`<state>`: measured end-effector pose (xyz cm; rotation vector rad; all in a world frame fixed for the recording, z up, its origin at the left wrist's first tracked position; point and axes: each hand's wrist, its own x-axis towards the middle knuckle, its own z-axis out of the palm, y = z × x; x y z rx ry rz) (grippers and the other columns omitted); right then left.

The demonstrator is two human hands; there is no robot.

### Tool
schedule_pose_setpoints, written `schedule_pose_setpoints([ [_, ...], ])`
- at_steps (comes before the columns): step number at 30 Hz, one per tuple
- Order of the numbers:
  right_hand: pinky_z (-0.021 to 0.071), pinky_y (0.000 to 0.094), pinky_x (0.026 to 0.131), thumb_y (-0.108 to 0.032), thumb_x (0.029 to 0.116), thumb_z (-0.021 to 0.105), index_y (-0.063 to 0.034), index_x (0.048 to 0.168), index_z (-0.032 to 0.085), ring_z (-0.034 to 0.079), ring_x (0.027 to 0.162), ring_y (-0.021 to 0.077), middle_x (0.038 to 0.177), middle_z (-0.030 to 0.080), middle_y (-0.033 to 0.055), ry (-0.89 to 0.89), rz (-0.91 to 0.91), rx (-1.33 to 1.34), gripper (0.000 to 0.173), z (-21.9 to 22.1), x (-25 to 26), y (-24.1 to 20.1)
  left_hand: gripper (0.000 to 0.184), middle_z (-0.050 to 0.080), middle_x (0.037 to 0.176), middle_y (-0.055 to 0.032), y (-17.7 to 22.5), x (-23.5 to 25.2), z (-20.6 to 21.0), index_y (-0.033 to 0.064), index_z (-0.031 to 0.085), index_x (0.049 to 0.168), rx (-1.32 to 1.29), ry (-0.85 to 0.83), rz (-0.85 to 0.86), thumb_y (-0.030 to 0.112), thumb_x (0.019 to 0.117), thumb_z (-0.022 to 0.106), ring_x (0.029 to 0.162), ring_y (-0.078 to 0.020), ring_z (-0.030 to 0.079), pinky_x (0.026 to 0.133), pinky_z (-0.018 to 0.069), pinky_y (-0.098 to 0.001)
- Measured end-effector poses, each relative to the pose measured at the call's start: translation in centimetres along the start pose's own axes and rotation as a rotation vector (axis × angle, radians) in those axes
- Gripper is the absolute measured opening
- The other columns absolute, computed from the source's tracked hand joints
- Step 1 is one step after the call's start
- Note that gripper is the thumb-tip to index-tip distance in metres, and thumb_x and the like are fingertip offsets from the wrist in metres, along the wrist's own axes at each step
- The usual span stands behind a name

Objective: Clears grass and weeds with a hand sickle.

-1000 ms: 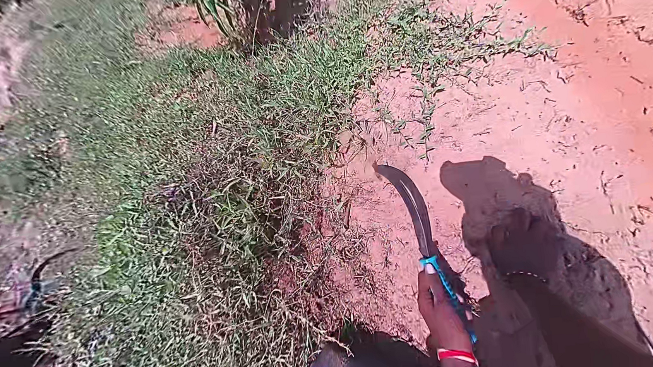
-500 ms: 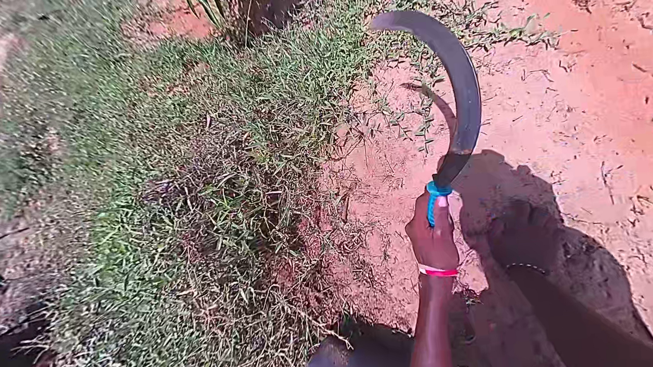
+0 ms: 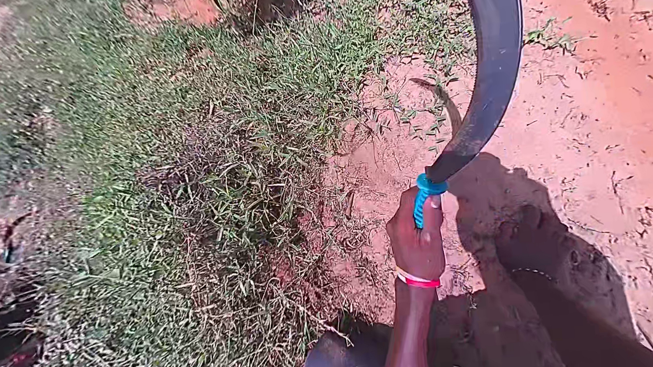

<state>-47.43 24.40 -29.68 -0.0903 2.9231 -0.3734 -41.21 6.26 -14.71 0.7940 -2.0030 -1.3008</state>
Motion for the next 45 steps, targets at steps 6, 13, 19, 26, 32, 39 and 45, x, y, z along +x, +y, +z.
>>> schedule_pose_setpoints([
  [6, 0.0306, 0.0720, 0.108, -0.039, 0.0946, 0.044, 0.0027, 0.145, 0.047, 0.044, 0.138, 0.0549, 0.145, 0.047, 0.0374, -0.043, 0.018, -0.030, 0.066, -0.2, -0.1, -0.1, 0.044, 0.061, 0.073, -0.0092, -2.8, -3.3, 3.5, 0.0006, 0.065, 0.110, -0.009, -0.081, -0.767, 0.035, 0.1129, 0.039, 0.058, -0.0171, 0.058, 0.056, 0.0533, -0.0365],
  [13, 0.0262, 0.0714, 0.112, -0.038, 0.0983, 0.042, 0.0018, 0.150, 0.043, 0.039, 0.142, 0.0537, 0.150, 0.043, 0.0365, -0.082, 0.032, -0.012, 0.065, -1.1, -0.3, -0.6, 0.034, 0.069, 0.077, -0.0188, 4.0, -21.0, -4.7, -0.0106, 0.071, 0.103, 0.232, -0.198, -0.733, 0.019, 0.1046, 0.054, 0.070, -0.0216, 0.068, 0.072, 0.0573, -0.0406],
  [19, 0.0304, 0.0720, 0.110, -0.038, 0.0966, 0.045, 0.0012, 0.151, 0.042, 0.040, 0.141, 0.0556, 0.151, 0.041, 0.0379, -0.081, 0.027, 0.010, 0.067, -1.6, -0.6, -0.7, 0.053, 0.061, 0.063, -0.0013, 2.5, -7.9, -4.6, -0.0023, 0.070, 0.095, 0.154, -0.050, -0.052, 0.046, 0.1036, 0.050, 0.053, -0.0013, 0.058, 0.051, 0.0517, -0.0198],
  [26, 0.0276, 0.0745, 0.110, -0.034, 0.0978, 0.046, -0.0005, 0.150, 0.046, 0.042, 0.141, 0.0519, 0.150, 0.045, 0.0333, -0.082, 0.038, -0.006, 0.062, -0.8, -0.2, -0.4, 0.049, 0.065, 0.082, -0.0161, -3.1, -3.4, 0.8, 0.0012, 0.067, 0.114, 0.268, -0.217, -0.790, 0.043, 0.1110, 0.042, 0.074, -0.0292, 0.064, 0.072, 0.0532, -0.0507],
  [32, 0.0270, 0.0733, 0.110, -0.034, 0.0976, 0.045, 0.0021, 0.148, 0.046, 0.041, 0.141, 0.0540, 0.148, 0.046, 0.0363, -0.050, 0.013, 0.000, 0.062, -0.4, -0.5, 0.1, 0.035, 0.067, 0.074, -0.0142, 0.5, -20.2, -7.1, -0.0086, 0.072, 0.100, 0.260, -0.402, -0.865, 0.025, 0.1009, 0.063, 0.069, -0.0183, 0.063, 0.070, 0.0535, -0.0397],
  [39, 0.0251, 0.0717, 0.113, -0.024, 0.1013, 0.053, 0.0041, 0.153, 0.039, 0.035, 0.143, 0.0570, 0.152, 0.038, 0.0399, -0.180, 0.096, 0.072, 0.060, -3.9, -0.6, -2.2, 0.057, 0.070, 0.073, -0.0161, 0.2, -13.2, -6.6, -0.0002, 0.075, 0.108, 0.472, -0.623, -0.563, 0.054, 0.0977, 0.060, 0.069, -0.0324, 0.071, 0.067, 0.0571, -0.0555],
  [45, 0.0313, 0.0739, 0.106, -0.037, 0.0962, 0.045, 0.0026, 0.145, 0.052, 0.049, 0.132, 0.0560, 0.140, 0.052, 0.0371, 0.011, 0.004, 0.004, 0.063, 0.0, -0.3, -0.4, 0.062, 0.068, 0.133, -0.0153, -5.5, -0.4, 2.4, 0.0204, 0.054, 0.150, 0.730, -0.870, -0.627, 0.061, 0.1048, 0.043, 0.121, -0.0358, 0.066, 0.101, 0.0499, -0.0612],
])
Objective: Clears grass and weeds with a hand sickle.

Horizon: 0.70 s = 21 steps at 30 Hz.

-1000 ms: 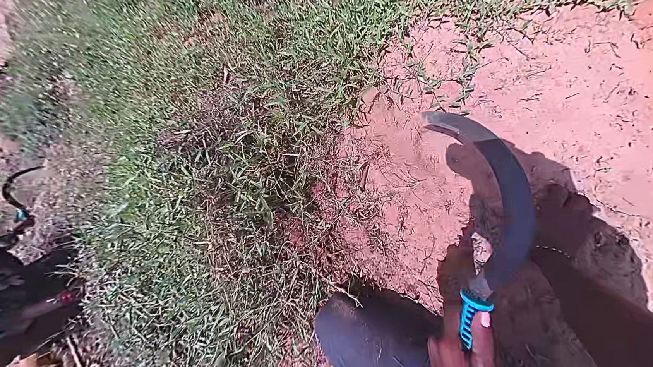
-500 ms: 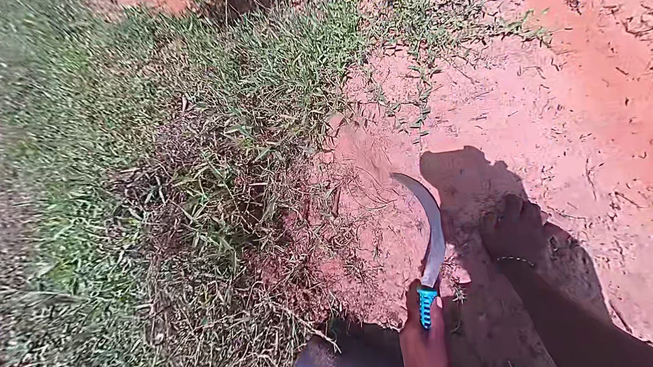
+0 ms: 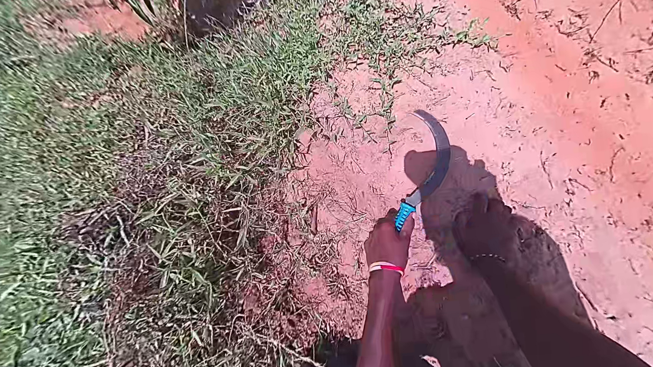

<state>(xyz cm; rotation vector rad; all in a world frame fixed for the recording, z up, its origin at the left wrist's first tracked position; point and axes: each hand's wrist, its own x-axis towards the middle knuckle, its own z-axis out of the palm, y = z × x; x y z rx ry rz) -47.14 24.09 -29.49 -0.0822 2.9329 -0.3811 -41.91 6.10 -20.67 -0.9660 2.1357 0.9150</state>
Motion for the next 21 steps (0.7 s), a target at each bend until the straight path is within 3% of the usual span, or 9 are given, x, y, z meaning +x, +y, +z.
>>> schedule_pose_setpoints([
  [4, 0.0320, 0.0717, 0.108, -0.038, 0.0948, 0.047, 0.0012, 0.143, 0.053, 0.050, 0.132, 0.0547, 0.140, 0.053, 0.0356, 0.003, 0.001, -0.017, 0.063, -0.2, 0.1, 0.1, 0.058, 0.070, 0.124, -0.0172, 1.2, 2.9, -2.5, 0.0184, 0.063, 0.139, -0.063, 0.016, -0.014, 0.061, 0.1052, 0.043, 0.117, -0.0367, 0.067, 0.098, 0.0490, -0.0637],
  [7, 0.0369, 0.0696, 0.104, -0.036, 0.0944, 0.049, 0.0014, 0.143, 0.052, 0.051, 0.130, 0.0539, 0.139, 0.053, 0.0359, -0.029, 0.003, -0.020, 0.062, -0.4, -0.1, 0.0, 0.060, 0.070, 0.127, -0.0172, 0.6, 2.6, -4.7, 0.0180, 0.064, 0.138, 0.041, 0.054, -0.085, 0.064, 0.1033, 0.045, 0.120, -0.0376, 0.066, 0.099, 0.0480, -0.0639],
  [12, 0.0326, 0.0713, 0.107, -0.035, 0.0950, 0.048, 0.0003, 0.146, 0.050, 0.047, 0.136, 0.0524, 0.145, 0.050, 0.0339, -0.045, 0.014, -0.012, 0.062, -0.5, 0.2, 0.0, 0.064, 0.071, 0.125, -0.0175, -1.0, 0.9, -4.8, 0.0200, 0.061, 0.143, 0.088, 0.103, -0.156, 0.066, 0.1023, 0.044, 0.119, -0.0384, 0.067, 0.099, 0.0491, -0.0622],
  [16, 0.0317, 0.0716, 0.108, -0.034, 0.0965, 0.048, -0.0003, 0.147, 0.049, 0.046, 0.137, 0.0517, 0.147, 0.048, 0.0335, -0.076, 0.018, -0.020, 0.061, -0.6, 0.2, -0.1, 0.063, 0.073, 0.115, -0.0232, -9.6, -3.8, -2.7, 0.0132, 0.067, 0.133, -0.024, 0.266, -0.384, 0.065, 0.1016, 0.048, 0.112, -0.0443, 0.068, 0.094, 0.0499, -0.0663],
  [19, 0.0314, 0.0717, 0.108, -0.036, 0.0974, 0.047, -0.0005, 0.148, 0.047, 0.044, 0.139, 0.0528, 0.148, 0.045, 0.0357, -0.094, 0.031, -0.016, 0.062, -0.7, 0.2, 0.0, 0.064, 0.070, 0.112, -0.0323, -17.7, -7.5, -1.9, -0.0018, 0.068, 0.126, -0.227, 0.522, -0.559, 0.055, 0.1062, 0.047, 0.108, -0.0507, 0.067, 0.094, 0.0483, -0.0700],
  [21, 0.0300, 0.0719, 0.109, -0.035, 0.0985, 0.048, -0.0002, 0.148, 0.047, 0.042, 0.139, 0.0543, 0.148, 0.044, 0.0367, -0.099, 0.030, -0.005, 0.061, -0.7, 0.2, -0.1, 0.062, 0.069, 0.100, -0.0330, -20.6, -10.1, -2.1, -0.0070, 0.070, 0.117, -0.332, 0.635, -0.599, 0.051, 0.1073, 0.048, 0.096, -0.0497, 0.066, 0.087, 0.0485, -0.0684],
])
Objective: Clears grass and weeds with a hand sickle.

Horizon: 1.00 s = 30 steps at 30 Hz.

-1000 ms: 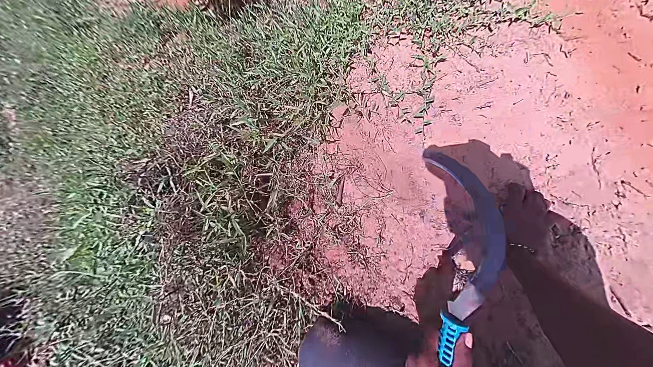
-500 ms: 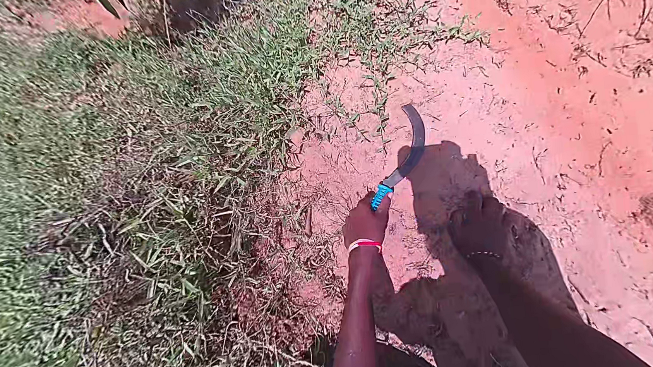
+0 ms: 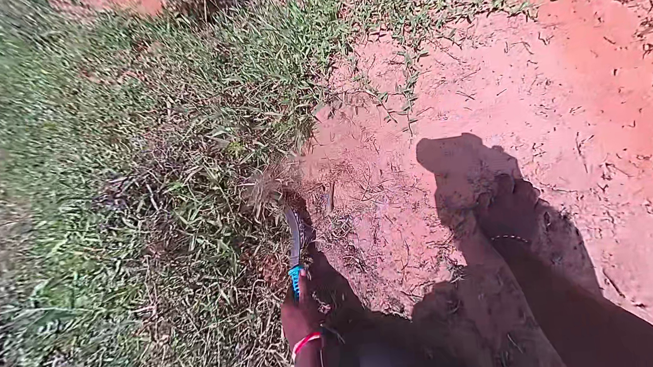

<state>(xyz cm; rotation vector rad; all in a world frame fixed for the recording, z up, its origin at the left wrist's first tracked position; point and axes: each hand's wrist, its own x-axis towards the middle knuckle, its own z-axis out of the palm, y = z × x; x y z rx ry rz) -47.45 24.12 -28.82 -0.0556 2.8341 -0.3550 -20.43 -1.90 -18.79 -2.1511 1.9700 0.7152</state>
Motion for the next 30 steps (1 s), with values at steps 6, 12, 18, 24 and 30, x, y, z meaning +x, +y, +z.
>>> schedule_pose_setpoints([
  [6, 0.0288, 0.0718, 0.110, -0.035, 0.0987, 0.045, -0.0016, 0.150, 0.045, 0.042, 0.141, 0.0521, 0.148, 0.047, 0.0344, 0.023, -0.009, -0.023, 0.061, 0.1, -0.1, 0.0, 0.060, 0.069, 0.075, -0.0195, 0.7, -3.0, -0.5, 0.0041, 0.075, 0.108, 0.152, -0.135, 0.329, 0.058, 0.1009, 0.052, 0.072, -0.0407, 0.069, 0.069, 0.0525, -0.0643],
  [12, 0.0296, 0.0719, 0.109, -0.035, 0.0984, 0.046, -0.0010, 0.150, 0.045, 0.043, 0.139, 0.0536, 0.149, 0.046, 0.0345, 0.017, 0.010, -0.049, 0.062, 0.0, -0.2, -0.2, 0.065, 0.073, 0.112, -0.0221, 13.3, -0.9, 4.5, 0.0100, 0.066, 0.131, 0.311, -0.343, 0.320, 0.063, 0.1048, 0.040, 0.110, -0.0409, 0.069, 0.094, 0.0507, -0.0635],
  [18, 0.0273, 0.0747, 0.110, -0.030, 0.0984, 0.050, 0.0008, 0.149, 0.046, 0.045, 0.136, 0.0574, 0.147, 0.046, 0.0371, 0.028, -0.010, -0.007, 0.059, 0.0, 0.0, 0.2, 0.059, 0.067, 0.120, -0.0281, 20.9, 6.7, 4.1, -0.0029, 0.067, 0.123, 0.036, -0.392, 0.303, 0.049, 0.1095, 0.043, 0.114, -0.0396, 0.065, 0.101, 0.0476, -0.0578],
  [24, 0.0277, 0.0728, 0.110, -0.035, 0.0966, 0.047, 0.0023, 0.145, 0.050, 0.046, 0.135, 0.0571, 0.142, 0.048, 0.0390, 0.070, -0.023, 0.010, 0.061, 0.7, 0.0, 0.4, 0.059, 0.069, 0.118, -0.0256, 17.2, 7.5, 4.5, 0.0003, 0.066, 0.127, 0.046, -0.346, 0.343, 0.053, 0.1061, 0.050, 0.112, -0.0391, 0.066, 0.100, 0.0479, -0.0605],
  [30, 0.0337, 0.0726, 0.104, -0.036, 0.0954, 0.046, 0.0023, 0.143, 0.051, 0.048, 0.131, 0.0576, 0.140, 0.050, 0.0385, 0.084, -0.033, -0.007, 0.061, 0.9, 0.0, 0.6, 0.056, 0.071, 0.112, -0.0249, 14.7, 5.8, 5.0, 0.0052, 0.061, 0.137, 0.144, -0.298, 0.447, 0.051, 0.1043, 0.054, 0.108, -0.0417, 0.069, 0.097, 0.0501, -0.0625],
])
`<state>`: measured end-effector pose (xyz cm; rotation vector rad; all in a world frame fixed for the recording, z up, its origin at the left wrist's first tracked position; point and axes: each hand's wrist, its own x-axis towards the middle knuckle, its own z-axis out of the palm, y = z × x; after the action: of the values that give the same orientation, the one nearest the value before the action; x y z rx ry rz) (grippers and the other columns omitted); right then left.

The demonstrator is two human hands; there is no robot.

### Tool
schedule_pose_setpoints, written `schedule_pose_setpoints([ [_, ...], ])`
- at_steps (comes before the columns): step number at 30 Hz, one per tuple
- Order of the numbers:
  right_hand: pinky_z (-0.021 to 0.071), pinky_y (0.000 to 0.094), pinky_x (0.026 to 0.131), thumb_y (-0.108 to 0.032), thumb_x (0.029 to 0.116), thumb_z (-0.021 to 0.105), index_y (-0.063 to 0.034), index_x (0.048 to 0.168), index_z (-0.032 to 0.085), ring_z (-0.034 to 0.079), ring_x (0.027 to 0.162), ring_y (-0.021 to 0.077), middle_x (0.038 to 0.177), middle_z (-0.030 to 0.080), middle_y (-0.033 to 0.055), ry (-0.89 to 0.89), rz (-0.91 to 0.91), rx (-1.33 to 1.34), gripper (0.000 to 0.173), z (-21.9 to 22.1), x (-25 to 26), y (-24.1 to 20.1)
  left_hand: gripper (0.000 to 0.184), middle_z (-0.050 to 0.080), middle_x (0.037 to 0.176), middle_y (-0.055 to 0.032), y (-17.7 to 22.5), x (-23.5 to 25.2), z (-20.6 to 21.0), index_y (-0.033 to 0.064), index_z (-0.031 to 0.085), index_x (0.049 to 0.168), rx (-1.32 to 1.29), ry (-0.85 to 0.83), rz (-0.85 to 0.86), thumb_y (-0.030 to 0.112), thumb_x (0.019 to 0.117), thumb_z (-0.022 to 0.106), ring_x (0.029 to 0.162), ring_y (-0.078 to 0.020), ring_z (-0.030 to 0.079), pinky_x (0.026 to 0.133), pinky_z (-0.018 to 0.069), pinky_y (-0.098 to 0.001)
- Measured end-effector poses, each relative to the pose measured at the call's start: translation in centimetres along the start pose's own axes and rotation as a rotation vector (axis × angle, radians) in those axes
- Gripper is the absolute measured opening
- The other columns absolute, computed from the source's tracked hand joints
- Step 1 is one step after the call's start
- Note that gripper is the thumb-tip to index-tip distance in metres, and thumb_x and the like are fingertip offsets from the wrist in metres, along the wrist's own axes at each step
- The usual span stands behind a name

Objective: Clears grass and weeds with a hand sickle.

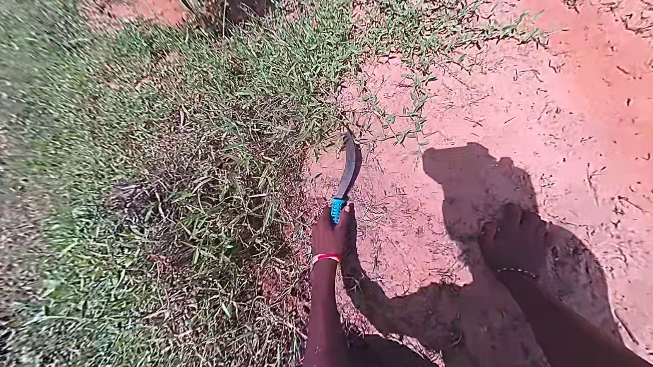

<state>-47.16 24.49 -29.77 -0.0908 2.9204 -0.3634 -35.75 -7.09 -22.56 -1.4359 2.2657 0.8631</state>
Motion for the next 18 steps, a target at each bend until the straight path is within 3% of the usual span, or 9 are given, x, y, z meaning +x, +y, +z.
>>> schedule_pose_setpoints([
  [3, 0.0344, 0.0736, 0.102, -0.035, 0.0943, 0.047, 0.0031, 0.141, 0.053, 0.050, 0.128, 0.0590, 0.137, 0.052, 0.0385, 0.019, -0.007, 0.010, 0.060, 0.0, 0.0, -0.3, 0.062, 0.072, 0.109, -0.0252, 0.6, 0.6, -2.4, 0.0108, 0.050, 0.149, 0.190, -0.009, 0.060, 0.050, 0.1021, 0.059, 0.104, -0.0443, 0.070, 0.094, 0.0520, -0.0625],
  [7, 0.0341, 0.0731, 0.103, -0.036, 0.0939, 0.047, 0.0027, 0.141, 0.053, 0.050, 0.129, 0.0582, 0.138, 0.052, 0.0380, 0.006, 0.006, 0.003, 0.061, -0.1, 0.0, -0.2, 0.057, 0.071, 0.114, -0.0283, -0.4, 2.4, -4.9, 0.0087, 0.049, 0.150, 0.412, -0.038, 0.129, 0.044, 0.1060, 0.054, 0.110, -0.0475, 0.068, 0.097, 0.0507, -0.0634],
  [11, 0.0339, 0.0734, 0.104, -0.036, 0.0929, 0.049, 0.0028, 0.141, 0.054, 0.049, 0.130, 0.0576, 0.138, 0.052, 0.0376, 0.016, 0.017, 0.013, 0.062, 0.0, 0.1, -0.2, 0.057, 0.071, 0.110, -0.0306, -1.4, 3.1, -5.8, 0.0040, 0.051, 0.147, 0.423, -0.068, 0.234, 0.043, 0.1066, 0.053, 0.106, -0.0497, 0.069, 0.095, 0.0512, -0.0650],
  [18, 0.0322, 0.0739, 0.106, -0.034, 0.0951, 0.047, 0.0025, 0.145, 0.049, 0.046, 0.132, 0.0598, 0.140, 0.049, 0.0398, -0.027, 0.032, 0.005, 0.062, -0.2, 0.1, -0.3, 0.060, 0.070, 0.116, -0.0300, -0.6, 2.4, -5.2, 0.0056, 0.049, 0.150, 0.428, -0.221, 0.344, 0.047, 0.1072, 0.049, 0.109, -0.0485, 0.068, 0.097, 0.0512, -0.0631],
])
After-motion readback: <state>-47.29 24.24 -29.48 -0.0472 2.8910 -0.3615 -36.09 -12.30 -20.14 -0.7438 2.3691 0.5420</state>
